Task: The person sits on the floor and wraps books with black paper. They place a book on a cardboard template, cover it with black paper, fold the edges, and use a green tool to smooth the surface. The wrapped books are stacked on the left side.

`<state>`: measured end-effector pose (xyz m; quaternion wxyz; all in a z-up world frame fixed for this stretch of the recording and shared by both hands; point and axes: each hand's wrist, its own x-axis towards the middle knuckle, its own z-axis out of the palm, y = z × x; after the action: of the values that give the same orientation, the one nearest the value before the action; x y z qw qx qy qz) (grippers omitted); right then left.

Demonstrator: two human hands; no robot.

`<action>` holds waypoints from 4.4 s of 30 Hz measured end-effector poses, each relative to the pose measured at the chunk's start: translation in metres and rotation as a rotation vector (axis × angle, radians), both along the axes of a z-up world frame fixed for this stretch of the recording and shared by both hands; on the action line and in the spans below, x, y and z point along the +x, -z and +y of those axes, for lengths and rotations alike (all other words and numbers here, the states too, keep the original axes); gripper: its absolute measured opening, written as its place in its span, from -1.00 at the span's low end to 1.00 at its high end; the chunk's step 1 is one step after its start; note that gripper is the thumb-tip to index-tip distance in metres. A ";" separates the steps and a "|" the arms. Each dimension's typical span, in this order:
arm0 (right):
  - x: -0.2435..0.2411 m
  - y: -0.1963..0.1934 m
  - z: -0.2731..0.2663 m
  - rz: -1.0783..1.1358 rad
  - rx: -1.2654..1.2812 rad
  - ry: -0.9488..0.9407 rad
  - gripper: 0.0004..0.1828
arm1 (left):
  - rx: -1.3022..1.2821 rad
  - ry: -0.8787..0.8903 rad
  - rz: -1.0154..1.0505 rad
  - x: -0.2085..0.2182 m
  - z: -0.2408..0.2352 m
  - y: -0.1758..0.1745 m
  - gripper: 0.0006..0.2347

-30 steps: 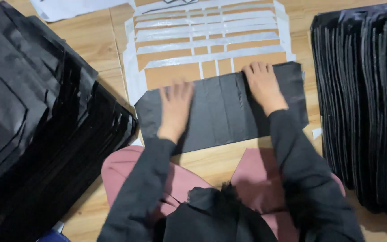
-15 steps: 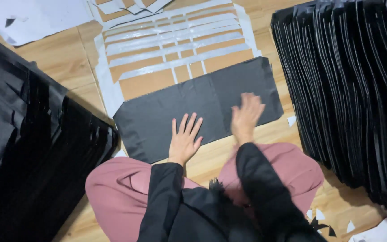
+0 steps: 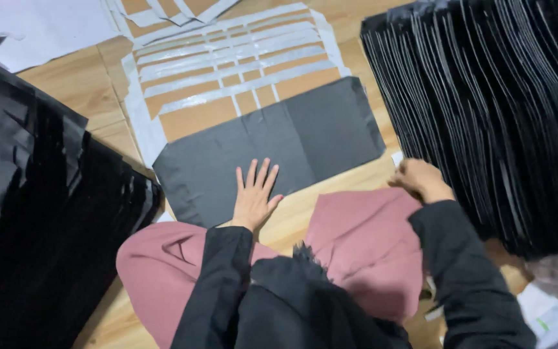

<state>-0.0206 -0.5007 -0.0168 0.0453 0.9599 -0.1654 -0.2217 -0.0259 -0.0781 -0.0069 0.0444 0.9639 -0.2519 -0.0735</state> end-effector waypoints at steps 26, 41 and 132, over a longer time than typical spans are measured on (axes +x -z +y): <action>-0.095 0.009 -0.018 -0.105 0.256 0.507 -0.69 | -0.287 0.010 0.182 -0.077 -0.026 0.024 -0.85; -0.020 -0.014 0.322 -0.460 0.463 -0.270 -0.73 | 0.044 -0.524 0.370 0.009 0.036 -0.056 -0.16; -0.007 -0.014 0.036 -0.349 0.596 -0.115 -0.62 | -1.907 -1.488 -0.125 0.011 0.039 0.021 -0.78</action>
<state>-0.0271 -0.4645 -0.0031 -0.2534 0.9622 -0.0444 -0.0898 -0.0149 -0.0387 -0.0278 0.7561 0.4551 0.4093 0.2318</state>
